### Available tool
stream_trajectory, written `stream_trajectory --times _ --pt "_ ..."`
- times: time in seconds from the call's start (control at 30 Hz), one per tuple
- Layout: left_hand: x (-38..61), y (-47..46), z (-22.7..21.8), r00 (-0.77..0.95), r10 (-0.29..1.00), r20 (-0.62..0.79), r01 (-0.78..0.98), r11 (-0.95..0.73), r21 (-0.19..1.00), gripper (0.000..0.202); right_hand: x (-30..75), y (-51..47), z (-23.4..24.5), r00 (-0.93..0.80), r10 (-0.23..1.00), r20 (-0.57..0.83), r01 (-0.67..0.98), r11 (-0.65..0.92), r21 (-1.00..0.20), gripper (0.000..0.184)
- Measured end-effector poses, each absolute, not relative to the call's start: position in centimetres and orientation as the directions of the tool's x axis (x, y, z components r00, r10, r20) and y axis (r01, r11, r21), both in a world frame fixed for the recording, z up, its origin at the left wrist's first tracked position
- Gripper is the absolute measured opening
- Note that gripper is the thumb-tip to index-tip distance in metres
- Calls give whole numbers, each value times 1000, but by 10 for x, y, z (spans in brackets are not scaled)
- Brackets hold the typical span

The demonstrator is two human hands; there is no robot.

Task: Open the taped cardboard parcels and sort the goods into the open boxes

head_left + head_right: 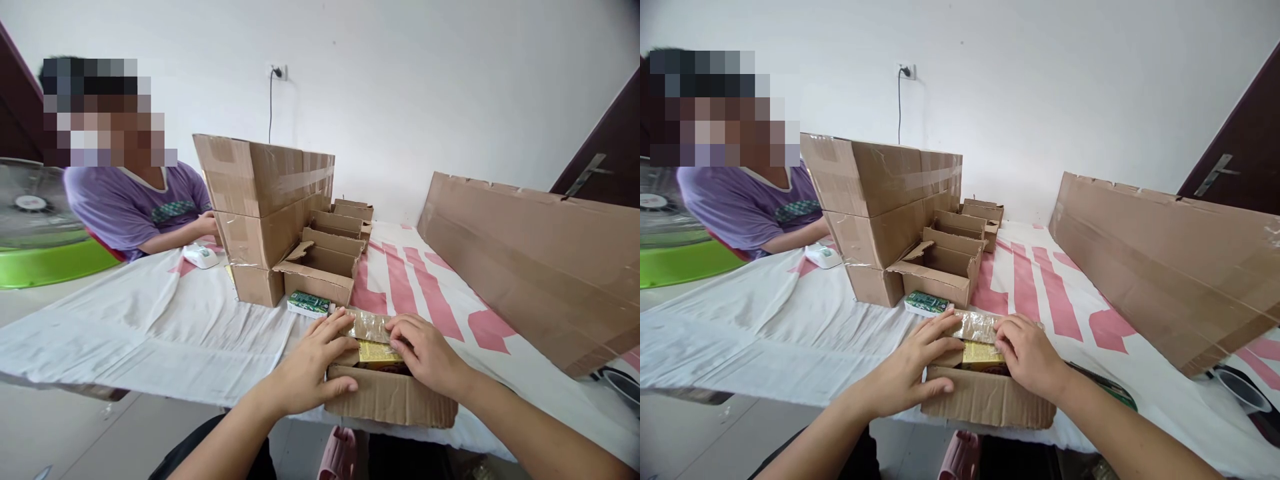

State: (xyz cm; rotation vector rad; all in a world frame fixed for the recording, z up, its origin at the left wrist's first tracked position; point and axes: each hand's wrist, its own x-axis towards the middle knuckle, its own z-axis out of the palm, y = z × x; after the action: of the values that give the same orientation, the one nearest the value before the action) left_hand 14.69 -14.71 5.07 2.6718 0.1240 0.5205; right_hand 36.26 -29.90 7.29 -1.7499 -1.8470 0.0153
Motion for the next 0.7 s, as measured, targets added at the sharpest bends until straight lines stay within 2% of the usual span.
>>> stream_trajectory --times 0.2,0.4,0.57,0.7 --pt "149 -144 48 923 150 354 -22 -899 438 54 364 -302 71 76 901 428 892 130 -433 14" --pt "148 -142 46 913 154 379 -51 -876 479 53 369 -315 75 216 877 429 845 52 -532 16" --pt "148 -141 44 922 166 349 -32 -868 496 57 391 -361 70 357 772 526 882 -93 -462 19" --pt "148 -141 43 921 159 356 -42 -866 497 57 419 -414 46 402 718 568 909 -242 -339 15"
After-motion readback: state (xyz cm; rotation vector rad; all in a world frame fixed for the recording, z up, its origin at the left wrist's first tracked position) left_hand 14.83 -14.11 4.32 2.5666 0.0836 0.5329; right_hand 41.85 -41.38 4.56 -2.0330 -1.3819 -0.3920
